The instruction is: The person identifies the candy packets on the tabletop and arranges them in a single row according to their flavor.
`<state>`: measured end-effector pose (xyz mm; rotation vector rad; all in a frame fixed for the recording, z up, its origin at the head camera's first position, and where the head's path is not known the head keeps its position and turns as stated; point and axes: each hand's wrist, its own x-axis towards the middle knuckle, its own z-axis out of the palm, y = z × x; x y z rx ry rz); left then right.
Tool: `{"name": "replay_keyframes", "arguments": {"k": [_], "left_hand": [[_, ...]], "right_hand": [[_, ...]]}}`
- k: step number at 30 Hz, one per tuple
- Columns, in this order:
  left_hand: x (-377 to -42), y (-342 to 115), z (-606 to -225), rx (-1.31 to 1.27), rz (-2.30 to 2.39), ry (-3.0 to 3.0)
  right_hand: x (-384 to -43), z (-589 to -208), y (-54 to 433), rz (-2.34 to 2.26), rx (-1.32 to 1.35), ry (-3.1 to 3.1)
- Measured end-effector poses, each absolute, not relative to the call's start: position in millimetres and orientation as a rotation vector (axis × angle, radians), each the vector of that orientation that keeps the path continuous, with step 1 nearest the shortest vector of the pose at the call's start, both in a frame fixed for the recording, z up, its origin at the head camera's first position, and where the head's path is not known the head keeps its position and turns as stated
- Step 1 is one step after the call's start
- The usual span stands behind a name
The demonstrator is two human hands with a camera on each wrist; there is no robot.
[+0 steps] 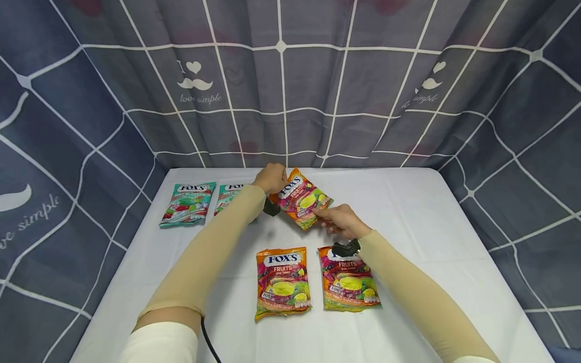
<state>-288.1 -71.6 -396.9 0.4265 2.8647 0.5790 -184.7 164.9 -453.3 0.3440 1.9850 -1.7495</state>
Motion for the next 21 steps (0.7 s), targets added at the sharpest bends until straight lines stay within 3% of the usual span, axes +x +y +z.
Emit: {"name": "replay_keyframes", "arguments": {"k": [3, 7, 13, 21], "left_hand": [[-318.6, -81.7, -418.2, 0.438, 0.628, 2.86], [-335.4, -83.8, -426.2, 0.445, 0.627, 2.859], [-320.3, -74.3, -408.6, 0.448, 0.513, 2.89], [-328.5, -71.9, -423.1, 0.556, 0.343, 2.994]], "right_hand": [[-182.7, -456.3, 148.7, -1.841, 0.422, 1.894], [-178.6, -462.1, 127.3, -1.962, 0.509, 1.763], [-172.4, -466.9, 95.2, -2.136, 0.58, 1.498], [-173.7, -472.4, 63.0, -2.222, 0.63, 1.277]]}}
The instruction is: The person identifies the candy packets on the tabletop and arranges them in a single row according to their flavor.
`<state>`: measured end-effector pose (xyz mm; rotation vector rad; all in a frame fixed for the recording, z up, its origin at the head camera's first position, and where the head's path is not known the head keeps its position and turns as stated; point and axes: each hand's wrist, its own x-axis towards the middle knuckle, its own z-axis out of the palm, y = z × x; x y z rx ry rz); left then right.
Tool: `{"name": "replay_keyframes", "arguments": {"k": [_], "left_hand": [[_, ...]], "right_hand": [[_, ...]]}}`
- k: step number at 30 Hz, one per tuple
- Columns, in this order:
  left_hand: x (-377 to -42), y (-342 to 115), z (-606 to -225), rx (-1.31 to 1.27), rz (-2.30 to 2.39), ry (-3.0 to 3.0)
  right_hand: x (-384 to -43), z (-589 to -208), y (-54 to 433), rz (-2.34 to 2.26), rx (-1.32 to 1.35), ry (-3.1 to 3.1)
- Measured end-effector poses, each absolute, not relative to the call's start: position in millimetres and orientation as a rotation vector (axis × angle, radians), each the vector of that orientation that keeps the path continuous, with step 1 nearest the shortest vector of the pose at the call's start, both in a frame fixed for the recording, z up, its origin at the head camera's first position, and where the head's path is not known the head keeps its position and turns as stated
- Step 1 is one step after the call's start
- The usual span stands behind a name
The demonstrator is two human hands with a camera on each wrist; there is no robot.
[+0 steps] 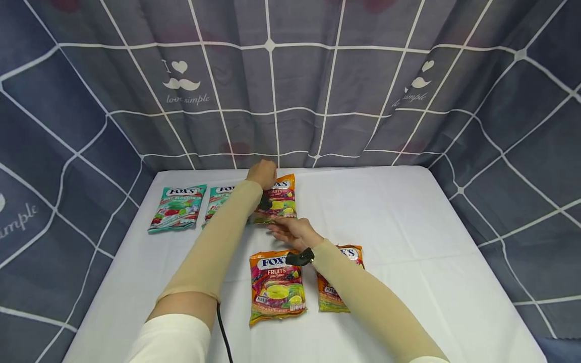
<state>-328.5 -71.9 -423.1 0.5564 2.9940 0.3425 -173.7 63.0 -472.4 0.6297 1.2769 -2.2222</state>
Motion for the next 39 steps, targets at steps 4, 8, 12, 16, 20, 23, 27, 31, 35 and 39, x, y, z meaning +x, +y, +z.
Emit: {"name": "replay_keyframes", "arguments": {"k": [4, 8, 12, 16, 20, 23, 27, 31, 35, 39], "left_hand": [[-334.8, -72.1, -435.1, 0.588, 0.317, 3.008], [-337.8, -67.8, -443.5, 0.593, 0.303, 3.006], [-339.1, -61.8, -447.9, 0.58, 0.28, 3.018], [-339.8, -58.2, -450.1, 0.556, 0.239, 3.031], [-341.1, -58.9, -453.6, 0.54, 0.225, 3.047], [-341.3, -60.8, -455.6, 0.537, 0.253, 3.046], [-339.8, -62.0, -454.6, 0.522, 0.277, 3.042], [-338.8, -61.1, -452.5, 0.504, 0.253, 3.049], [-336.8, -60.8, -450.8, 0.475, 0.249, 3.037], [-335.0, -62.3, -450.2, 0.444, 0.286, 3.019]], "right_hand": [[-174.8, -476.9, 56.2, -2.222, 0.662, 1.239], [-175.5, -479.5, 55.2, -2.219, 0.662, 1.215], [-174.9, -479.0, 57.3, -2.23, 0.659, 1.206], [-174.0, -478.2, 59.4, -2.239, 0.671, 1.223], [-173.4, -477.7, 59.7, -2.247, 0.671, 1.257], [-173.1, -477.0, 59.5, -2.246, 0.662, 1.283], [-173.8, -476.5, 59.8, -2.244, 0.651, 1.3], [-174.5, -477.0, 60.5, -2.234, 0.647, 1.324], [-174.0, -476.5, 61.6, -2.201, 0.639, 1.339], [-173.1, -475.2, 65.3, -2.156, 0.622, 1.337]]}}
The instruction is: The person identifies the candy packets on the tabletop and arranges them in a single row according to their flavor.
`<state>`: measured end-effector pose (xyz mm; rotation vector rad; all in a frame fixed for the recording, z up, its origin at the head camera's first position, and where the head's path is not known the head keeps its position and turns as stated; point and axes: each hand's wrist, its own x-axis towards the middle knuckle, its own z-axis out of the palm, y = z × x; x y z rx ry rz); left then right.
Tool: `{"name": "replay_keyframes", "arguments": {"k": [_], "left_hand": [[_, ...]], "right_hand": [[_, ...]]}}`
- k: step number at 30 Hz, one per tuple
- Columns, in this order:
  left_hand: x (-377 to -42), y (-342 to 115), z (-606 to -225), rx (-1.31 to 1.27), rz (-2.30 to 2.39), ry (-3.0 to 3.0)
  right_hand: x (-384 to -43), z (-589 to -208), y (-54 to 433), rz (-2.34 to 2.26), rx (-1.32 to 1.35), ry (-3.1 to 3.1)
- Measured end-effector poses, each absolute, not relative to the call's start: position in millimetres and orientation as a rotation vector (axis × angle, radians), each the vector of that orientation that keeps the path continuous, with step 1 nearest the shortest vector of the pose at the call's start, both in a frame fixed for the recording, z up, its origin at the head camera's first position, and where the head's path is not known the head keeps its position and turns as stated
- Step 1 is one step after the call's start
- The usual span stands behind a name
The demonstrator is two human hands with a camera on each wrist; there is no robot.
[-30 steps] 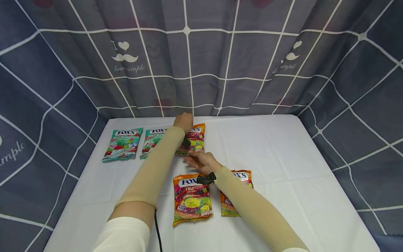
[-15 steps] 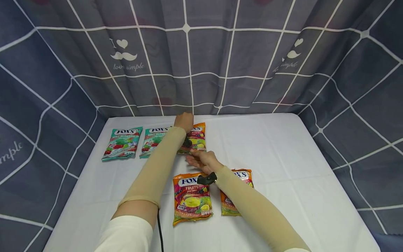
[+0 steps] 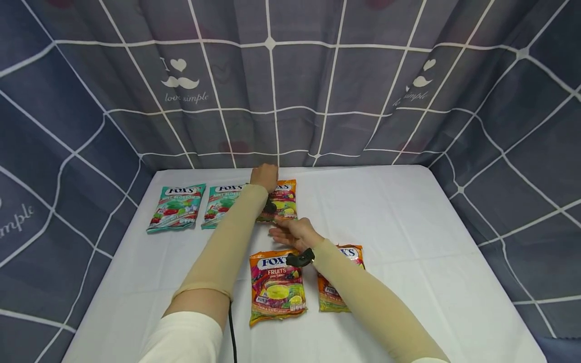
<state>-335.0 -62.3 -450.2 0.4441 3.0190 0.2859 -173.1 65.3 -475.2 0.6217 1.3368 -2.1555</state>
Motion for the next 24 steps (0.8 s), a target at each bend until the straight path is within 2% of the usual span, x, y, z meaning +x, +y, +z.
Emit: {"name": "replay_keyframes", "arguments": {"k": [13, 24], "left_hand": [[-319.0, -80.4, -415.9, 0.335, 0.76, 2.907], [-270.1, -98.7, -380.4, 0.475, 0.937, 2.812]], "right_hand": [[-170.7, -456.3, 90.0, -1.99, 0.451, 1.537], [-151.9, -429.7, 112.9, -1.573, -0.041, 2.1]]}}
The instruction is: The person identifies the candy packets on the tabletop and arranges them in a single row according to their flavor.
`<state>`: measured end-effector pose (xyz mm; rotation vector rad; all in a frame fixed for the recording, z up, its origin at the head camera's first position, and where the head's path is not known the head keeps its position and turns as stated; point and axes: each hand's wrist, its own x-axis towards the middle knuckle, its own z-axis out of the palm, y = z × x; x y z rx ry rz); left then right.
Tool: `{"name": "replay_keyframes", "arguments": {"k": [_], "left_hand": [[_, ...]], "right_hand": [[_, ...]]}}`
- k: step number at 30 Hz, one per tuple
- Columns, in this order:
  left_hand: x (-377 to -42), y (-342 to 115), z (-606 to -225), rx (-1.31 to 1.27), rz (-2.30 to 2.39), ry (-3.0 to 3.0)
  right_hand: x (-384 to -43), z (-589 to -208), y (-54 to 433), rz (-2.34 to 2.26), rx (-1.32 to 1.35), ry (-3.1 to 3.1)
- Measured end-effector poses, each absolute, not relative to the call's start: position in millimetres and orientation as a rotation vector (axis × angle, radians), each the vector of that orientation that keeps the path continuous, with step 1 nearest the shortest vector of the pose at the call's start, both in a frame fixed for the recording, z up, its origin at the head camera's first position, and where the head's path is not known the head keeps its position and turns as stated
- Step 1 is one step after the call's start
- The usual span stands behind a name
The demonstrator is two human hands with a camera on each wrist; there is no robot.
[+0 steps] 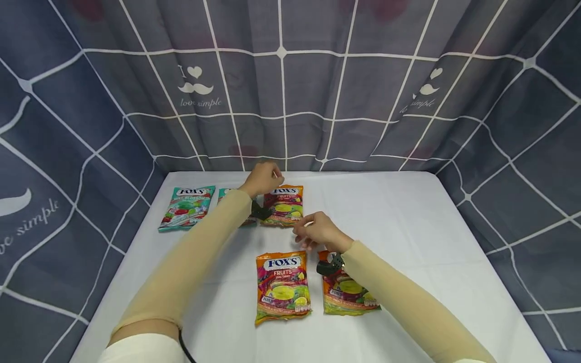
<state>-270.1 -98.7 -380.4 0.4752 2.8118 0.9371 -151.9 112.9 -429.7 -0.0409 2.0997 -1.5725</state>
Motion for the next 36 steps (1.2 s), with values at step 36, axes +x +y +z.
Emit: {"name": "replay_keyframes", "arguments": {"k": [36], "left_hand": [[-76.0, -182.8, -456.2, 0.301, 1.204, 1.93]], "right_hand": [[-58.7, -452.7, 133.1, -1.351, -0.306, 2.145]]}}
